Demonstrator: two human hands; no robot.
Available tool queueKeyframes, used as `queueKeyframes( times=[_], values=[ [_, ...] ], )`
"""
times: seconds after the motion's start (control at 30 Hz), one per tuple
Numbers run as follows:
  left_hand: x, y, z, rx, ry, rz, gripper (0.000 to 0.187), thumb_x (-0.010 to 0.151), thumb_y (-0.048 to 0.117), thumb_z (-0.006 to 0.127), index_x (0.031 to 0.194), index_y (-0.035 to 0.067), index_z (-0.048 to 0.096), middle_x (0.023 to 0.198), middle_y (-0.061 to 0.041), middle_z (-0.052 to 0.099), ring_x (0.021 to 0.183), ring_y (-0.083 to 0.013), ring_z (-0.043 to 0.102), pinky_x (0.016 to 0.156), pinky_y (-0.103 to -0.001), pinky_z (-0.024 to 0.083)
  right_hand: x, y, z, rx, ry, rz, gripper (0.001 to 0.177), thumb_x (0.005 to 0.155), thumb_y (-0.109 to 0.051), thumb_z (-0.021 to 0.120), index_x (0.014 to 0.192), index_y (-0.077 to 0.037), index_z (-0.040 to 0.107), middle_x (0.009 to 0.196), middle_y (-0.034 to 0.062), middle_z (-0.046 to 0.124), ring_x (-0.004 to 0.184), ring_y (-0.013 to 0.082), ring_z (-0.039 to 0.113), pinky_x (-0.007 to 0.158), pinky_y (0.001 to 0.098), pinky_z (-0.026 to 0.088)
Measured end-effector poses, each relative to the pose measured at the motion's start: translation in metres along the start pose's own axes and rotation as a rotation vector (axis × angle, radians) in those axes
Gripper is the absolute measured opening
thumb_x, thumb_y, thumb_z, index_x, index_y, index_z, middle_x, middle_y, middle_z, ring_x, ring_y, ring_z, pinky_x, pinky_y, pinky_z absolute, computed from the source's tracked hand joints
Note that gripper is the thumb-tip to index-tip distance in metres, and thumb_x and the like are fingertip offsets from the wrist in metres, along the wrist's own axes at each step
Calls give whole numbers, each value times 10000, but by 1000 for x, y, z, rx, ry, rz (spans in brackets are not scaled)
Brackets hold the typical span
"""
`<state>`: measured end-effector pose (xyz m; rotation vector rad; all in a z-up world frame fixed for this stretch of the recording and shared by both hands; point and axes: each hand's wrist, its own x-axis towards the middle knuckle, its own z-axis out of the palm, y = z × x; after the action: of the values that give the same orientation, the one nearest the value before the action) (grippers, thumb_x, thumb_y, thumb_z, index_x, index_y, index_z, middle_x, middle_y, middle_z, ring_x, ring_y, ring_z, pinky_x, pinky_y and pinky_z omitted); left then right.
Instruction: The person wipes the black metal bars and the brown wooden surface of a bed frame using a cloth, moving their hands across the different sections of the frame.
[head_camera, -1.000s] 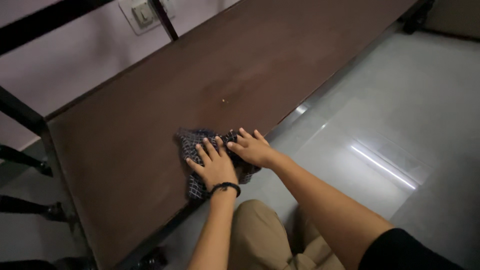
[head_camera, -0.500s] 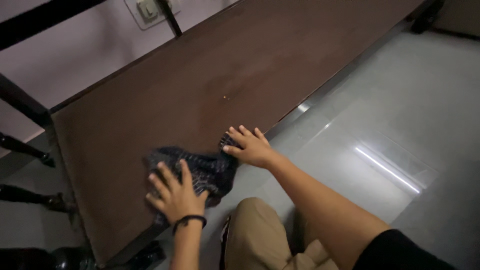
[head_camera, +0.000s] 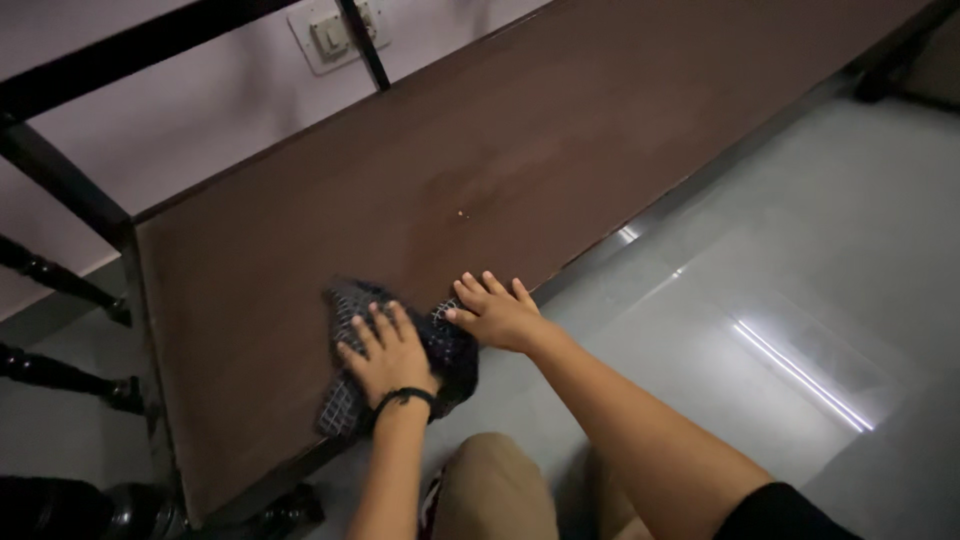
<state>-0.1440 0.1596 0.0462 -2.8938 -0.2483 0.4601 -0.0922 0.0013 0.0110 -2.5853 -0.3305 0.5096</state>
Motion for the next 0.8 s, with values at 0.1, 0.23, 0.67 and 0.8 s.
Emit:
queueKeyframes(
  times=[0.1,0.23,0.67,0.8],
  values=[
    [19,17,13,-24,111,59,997,908,411,707,1628,139,72,1704,-126,81,1553,-376,81,1185,-657,126,-3,-12,-5,0,-19,55,700,1017,-587,323,1618,-238,234,1715,-42,138,1594,224,44,1266,536,20],
    [39,41,29,-28,223,52,755,1011,334,533,1610,230,85,1692,-60,114,1546,-335,116,1183,-662,161,-5,-20,-12,-60,-15,81,663,1030,-542,285,1619,-247,200,1717,-48,119,1586,228,45,1258,557,41],
    [-40,-82,33,-95,175,46,1047,839,297,808,1617,268,107,1697,46,141,1542,-276,163,1217,-604,154,-6,-85,44,-299,254,-28,604,1035,-405,479,1557,-106,426,1660,65,380,1566,253,317,1252,458,299],
    [-47,-126,48,-54,123,-44,1097,827,331,829,1626,272,80,1705,66,110,1546,-253,149,1218,-594,153,-3,-122,74,-216,178,-239,604,1022,-403,457,1541,-104,387,1647,81,311,1530,284,254,1217,486,233]
  ],
)
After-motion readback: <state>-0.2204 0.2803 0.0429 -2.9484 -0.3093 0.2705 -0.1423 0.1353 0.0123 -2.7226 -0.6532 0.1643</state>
